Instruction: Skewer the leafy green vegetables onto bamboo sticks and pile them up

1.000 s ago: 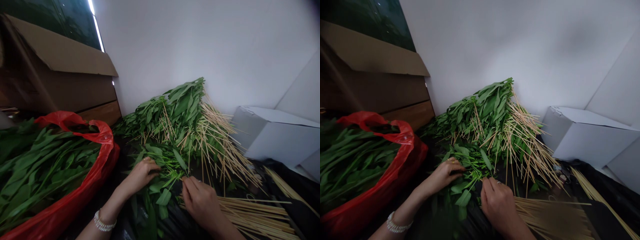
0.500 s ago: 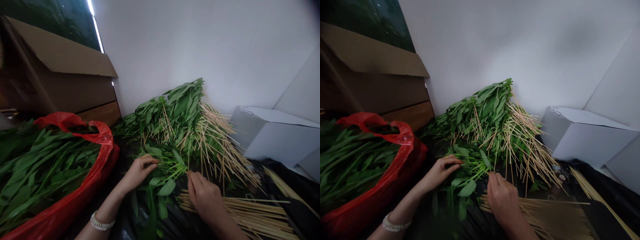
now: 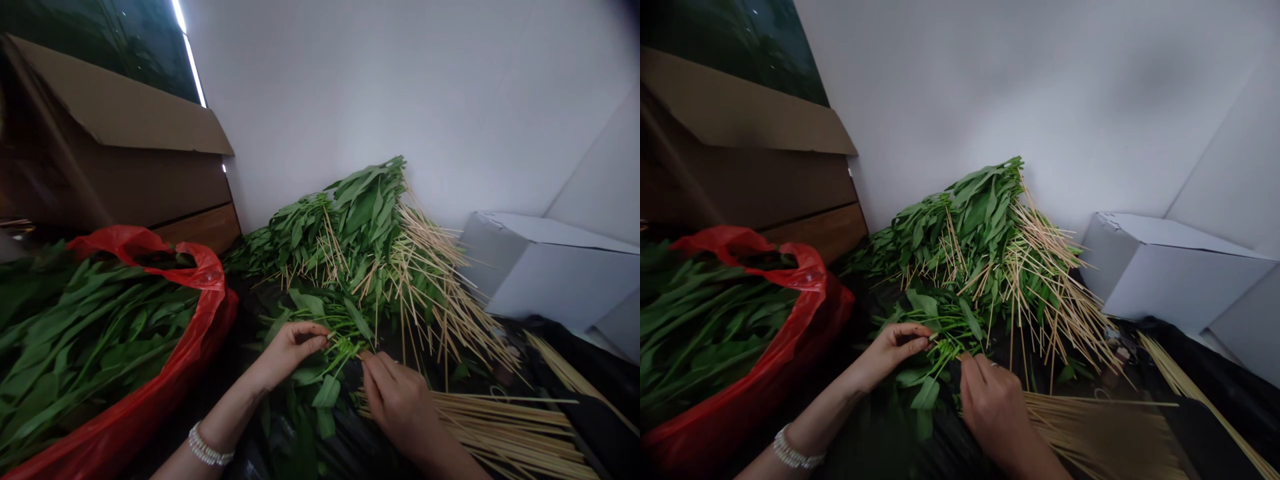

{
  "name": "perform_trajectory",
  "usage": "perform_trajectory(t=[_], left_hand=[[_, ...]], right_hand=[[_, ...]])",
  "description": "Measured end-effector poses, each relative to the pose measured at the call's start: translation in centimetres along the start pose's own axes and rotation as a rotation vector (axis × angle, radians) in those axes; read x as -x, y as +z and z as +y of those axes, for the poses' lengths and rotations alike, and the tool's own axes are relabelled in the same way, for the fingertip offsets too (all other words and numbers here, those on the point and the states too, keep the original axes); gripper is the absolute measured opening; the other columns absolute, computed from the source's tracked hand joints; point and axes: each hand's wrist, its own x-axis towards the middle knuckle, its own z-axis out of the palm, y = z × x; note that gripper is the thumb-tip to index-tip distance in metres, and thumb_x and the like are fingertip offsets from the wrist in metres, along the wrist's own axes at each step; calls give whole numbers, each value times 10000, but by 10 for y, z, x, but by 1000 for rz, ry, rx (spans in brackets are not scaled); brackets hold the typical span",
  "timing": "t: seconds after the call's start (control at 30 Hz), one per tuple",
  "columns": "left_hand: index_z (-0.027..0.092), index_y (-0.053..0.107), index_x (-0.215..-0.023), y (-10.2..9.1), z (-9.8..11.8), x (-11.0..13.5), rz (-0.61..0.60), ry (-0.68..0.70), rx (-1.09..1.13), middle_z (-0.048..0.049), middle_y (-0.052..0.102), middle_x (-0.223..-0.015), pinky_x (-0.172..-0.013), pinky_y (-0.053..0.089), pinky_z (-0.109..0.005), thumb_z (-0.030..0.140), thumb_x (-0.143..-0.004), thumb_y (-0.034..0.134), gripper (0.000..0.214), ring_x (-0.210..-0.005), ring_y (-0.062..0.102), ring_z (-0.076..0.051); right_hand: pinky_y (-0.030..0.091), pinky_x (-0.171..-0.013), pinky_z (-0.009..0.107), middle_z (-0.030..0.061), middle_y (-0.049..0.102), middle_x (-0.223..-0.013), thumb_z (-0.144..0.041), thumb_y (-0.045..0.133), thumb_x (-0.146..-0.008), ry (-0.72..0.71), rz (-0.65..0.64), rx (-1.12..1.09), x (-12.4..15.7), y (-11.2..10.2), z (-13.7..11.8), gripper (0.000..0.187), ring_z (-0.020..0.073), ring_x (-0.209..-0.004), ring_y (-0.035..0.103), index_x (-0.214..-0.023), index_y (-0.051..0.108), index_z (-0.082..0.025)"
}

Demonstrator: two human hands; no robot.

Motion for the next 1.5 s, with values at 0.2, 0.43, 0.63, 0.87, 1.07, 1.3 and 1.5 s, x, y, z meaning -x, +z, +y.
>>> perform_trajectory(t=[0.2, 0.43, 0.63, 0.87, 1.07, 1.3, 1.5], left_hand=[[148, 753, -876, 3, 3, 2, 2, -2, -36, -38, 724, -817, -750, 474, -257, 319, -715, 754, 235, -755, 622, -151], [154, 762, -807, 5, 1, 1, 69, -11, -12, -30, 726, -771, -729, 477, -248, 317, -679, 779, 208, -723, 620, -145], [161, 763, -781, 9, 4, 3, 109, -33, 45, -17, 726, -763, -727, 473, -234, 288, -644, 805, 192, -718, 620, -131], [147, 759, -745, 10, 5, 2, 116, -39, 30, -24, 722, -723, -700, 478, -245, 307, -622, 813, 209, -681, 618, -137], [144, 751, -726, 10, 0, 1, 90, -13, -27, -37, 717, -715, -683, 480, -268, 333, -628, 802, 219, -668, 612, -152], [155, 727, -783, 9, 0, 1, 69, -34, 60, -10, 703, -745, -696, 466, -243, 296, -626, 815, 229, -678, 602, -124], [137, 722, -698, 9, 4, 3, 51, -139, 107, 11, 658, -645, -624, 416, -215, 292, -580, 839, 227, -601, 542, -94]], right_hand=[[376, -604, 269, 16, 584, -748, -96, 407, -912, 6, -2, 14, 1, 1, 0, 232, 135, -623, 554, -1063, 575, -148], [388, -596, 263, 22, 585, -756, -99, 396, -916, 2, -23, -8, 0, 0, -1, 237, 135, -626, 558, -1079, 563, -143], [392, -594, 265, 24, 585, -751, -99, 397, -914, -3, -21, 23, 0, 1, -1, 235, 138, -626, 562, -1063, 573, -142], [406, -588, 255, 28, 585, -737, -91, 374, -908, -23, -27, 37, -1, -1, -2, 258, 131, -625, 574, -1051, 586, -131], [424, -588, 252, 39, 593, -742, -87, 364, -905, -31, -41, 46, 0, -1, -3, 266, 138, -652, 595, -1042, 590, -119], [427, -595, 253, 40, 600, -760, -92, 363, -915, -33, -39, 28, 0, 2, -2, 260, 143, -673, 600, -1065, 573, -123], [448, -599, 263, 53, 604, -777, -66, 368, -893, -66, -34, 21, 1, 1, -3, 278, 152, -693, 608, -1080, 573, -97]])
